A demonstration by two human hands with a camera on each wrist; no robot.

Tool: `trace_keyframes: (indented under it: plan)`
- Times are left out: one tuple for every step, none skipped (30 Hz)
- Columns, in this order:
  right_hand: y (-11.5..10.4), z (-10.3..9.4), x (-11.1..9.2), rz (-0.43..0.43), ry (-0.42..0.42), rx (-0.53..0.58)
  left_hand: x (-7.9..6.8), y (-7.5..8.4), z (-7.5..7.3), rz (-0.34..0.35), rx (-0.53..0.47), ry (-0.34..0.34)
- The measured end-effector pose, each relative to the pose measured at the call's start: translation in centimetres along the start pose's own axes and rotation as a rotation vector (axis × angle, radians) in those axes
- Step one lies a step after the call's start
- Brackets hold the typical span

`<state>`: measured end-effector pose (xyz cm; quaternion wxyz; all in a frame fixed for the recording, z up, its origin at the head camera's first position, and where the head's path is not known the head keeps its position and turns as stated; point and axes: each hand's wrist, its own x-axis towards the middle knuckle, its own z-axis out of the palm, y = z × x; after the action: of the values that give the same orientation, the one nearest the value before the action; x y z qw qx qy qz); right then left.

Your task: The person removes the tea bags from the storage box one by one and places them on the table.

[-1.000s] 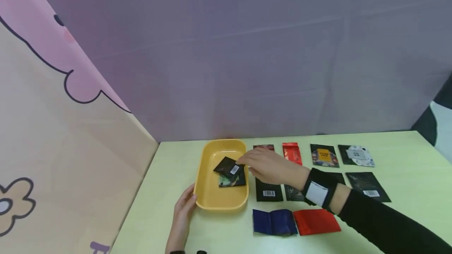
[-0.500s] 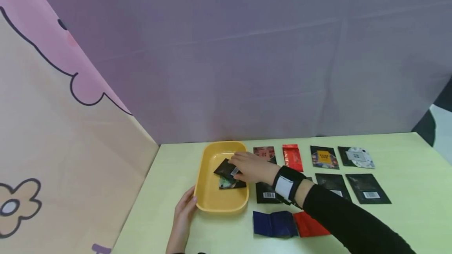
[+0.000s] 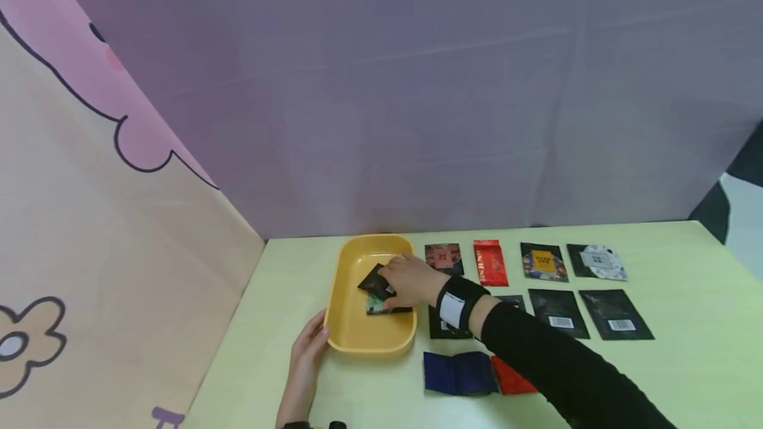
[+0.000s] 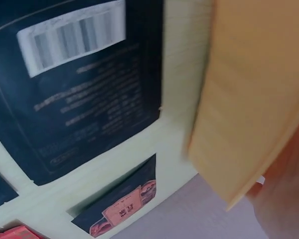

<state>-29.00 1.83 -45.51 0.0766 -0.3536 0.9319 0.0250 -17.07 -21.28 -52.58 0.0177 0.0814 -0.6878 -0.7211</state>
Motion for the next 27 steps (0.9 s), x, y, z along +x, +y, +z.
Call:
trace_keyframes:
  plan:
    - [0.0, 0.1, 0.1, -0.001, -0.001, -0.009, 0.1, 0.0, 0.0, -0.008, 0.002, 0.001]
    - [0.0, 0.2, 0.1, 0.000, -0.008, -0.018, 0.1, 0.0, 0.0, -0.013, 0.008, 0.001]
    - [0.0, 0.3, 0.2, 0.003, -0.012, -0.020, 0.2, 0.1, 0.0, -0.016, 0.012, 0.000]
    - [0.0, 0.2, 0.2, 0.008, -0.013, -0.018, 0.2, 0.1, 0.0, -0.021, 0.015, 0.002]
    - [-0.1, 0.1, 0.2, 0.012, -0.014, -0.016, 0.3, 0.1, 0.0, -0.027, 0.014, 0.004]
    - [-0.2, 0.0, 0.3, 0.018, -0.017, -0.017, 0.3, 0.1, 0.0, -0.028, 0.015, 0.004]
    - [-0.3, -0.1, 0.3, 0.022, -0.020, -0.020, 0.4, 0.1, 0.0, -0.027, 0.015, 0.003]
    - [-0.5, -0.2, 0.4, 0.027, -0.023, -0.022, 0.4, 0.1, 0.0, -0.024, 0.016, 0.003]
    - [-0.7, -0.3, 0.5, 0.033, -0.027, -0.026, 0.4, 0.0, -0.1, -0.023, 0.013, 0.002]
    - [-0.8, -0.3, 0.7, 0.038, -0.029, -0.027, 0.3, 0.0, -0.1, -0.019, 0.006, 0.000]
    - [-1.0, -0.2, 0.8, 0.045, -0.037, -0.023, 0.3, -0.1, -0.1, -0.012, 0.000, -0.003]
    - [-1.1, -0.1, 1.0, 0.050, -0.046, -0.022, 0.2, -0.1, -0.2, -0.001, -0.002, -0.009]
    - [-1.2, 0.1, 1.1, 0.055, -0.054, -0.020, 0.2, -0.1, -0.2, 0.007, -0.010, -0.016]
    - [-1.3, 0.3, 1.3, 0.060, -0.059, -0.015, 0.1, -0.2, -0.2, 0.016, -0.016, -0.021]
    - [-1.4, 0.6, 1.4, 0.062, -0.065, -0.016, 0.1, -0.2, -0.2, 0.024, -0.023, -0.025]
    - [-1.4, 0.8, 1.5, 0.063, -0.064, -0.015, 0.1, -0.2, -0.2, 0.033, -0.029, -0.027]
    - [-1.5, 1.0, 1.6, 0.063, -0.066, -0.019, 0.0, -0.2, -0.2, 0.036, -0.031, -0.029]
    - [-1.5, 1.1, 1.7, 0.063, -0.063, -0.026, 0.0, -0.2, -0.2, 0.041, -0.030, -0.031]
    - [-1.5, 1.2, 1.8, 0.062, -0.063, -0.030, 0.0, -0.2, -0.1, 0.039, -0.031, -0.030]
    - [-1.5, 1.2, 1.8, 0.060, -0.058, -0.033, 0.0, -0.2, -0.1, 0.042, -0.028, -0.029]
    - [-1.5, 1.2, 1.9, 0.056, -0.055, -0.034, 0.0, -0.2, 0.0, 0.040, -0.029, -0.026]
    - [-1.5, 1.1, 1.9, 0.054, -0.053, -0.030, 0.0, -0.2, 0.0, 0.038, -0.027, -0.024]
    - [-1.5, 1.1, 1.9, 0.050, -0.057, -0.027, 0.0, -0.2, 0.0, 0.038, -0.024, -0.022]
    - [-1.4, 1.0, 1.9, 0.045, -0.056, -0.024, 0.0, -0.2, 0.0, 0.036, -0.024, -0.021]
    - [-1.4, 0.9, 1.9, 0.039, -0.060, -0.023, 0.0, -0.1, 0.0, 0.035, -0.020, -0.020]
    - [-1.4, 0.9, 1.9, 0.033, -0.058, -0.023, 0.0, -0.1, 0.0, 0.032, -0.023, -0.017]
    - [-1.3, 0.8, 1.9, 0.027, -0.056, -0.020, 0.1, 0.0, 0.0, 0.028, -0.024, -0.015]
